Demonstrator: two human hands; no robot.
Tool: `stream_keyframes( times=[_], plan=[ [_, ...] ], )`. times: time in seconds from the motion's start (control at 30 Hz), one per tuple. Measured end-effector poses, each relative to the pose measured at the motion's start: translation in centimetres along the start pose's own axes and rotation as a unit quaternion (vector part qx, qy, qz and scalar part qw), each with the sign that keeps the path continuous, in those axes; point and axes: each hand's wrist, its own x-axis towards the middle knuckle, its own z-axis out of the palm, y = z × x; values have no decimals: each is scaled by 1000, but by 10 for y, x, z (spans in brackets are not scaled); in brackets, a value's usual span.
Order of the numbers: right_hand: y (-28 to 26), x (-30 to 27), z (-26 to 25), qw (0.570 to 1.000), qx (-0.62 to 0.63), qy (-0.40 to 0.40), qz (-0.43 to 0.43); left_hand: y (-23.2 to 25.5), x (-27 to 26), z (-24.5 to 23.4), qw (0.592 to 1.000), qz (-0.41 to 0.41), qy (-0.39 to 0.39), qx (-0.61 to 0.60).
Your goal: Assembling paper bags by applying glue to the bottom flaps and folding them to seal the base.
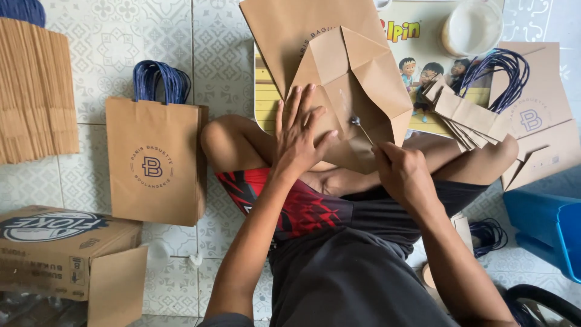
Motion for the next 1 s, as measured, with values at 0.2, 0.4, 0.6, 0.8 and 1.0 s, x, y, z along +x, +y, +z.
stream_keyframes(
  times=[0.2, 0.4, 0.6, 0.8, 1.0],
  plan=[
    [14, 11, 14, 999, 17, -17, 21, -1, 0, -1, 1000, -2, -15, 5],
    [18, 54, 40, 999, 26, -19, 13, -3, -1, 3, 1000, -6, -20, 4],
    [-3, 25, 12, 1000, -11, 4, -7, -4, -1, 6, 1000, -4, -13, 5],
    [2, -7, -10, 999, -38, 32, 9, -2, 0, 1, 1000, -5, -16, -2],
    [1, -7, -5, 990, -104, 47, -79, -3, 1, 0, 1000, 0, -2, -2]
  ],
)
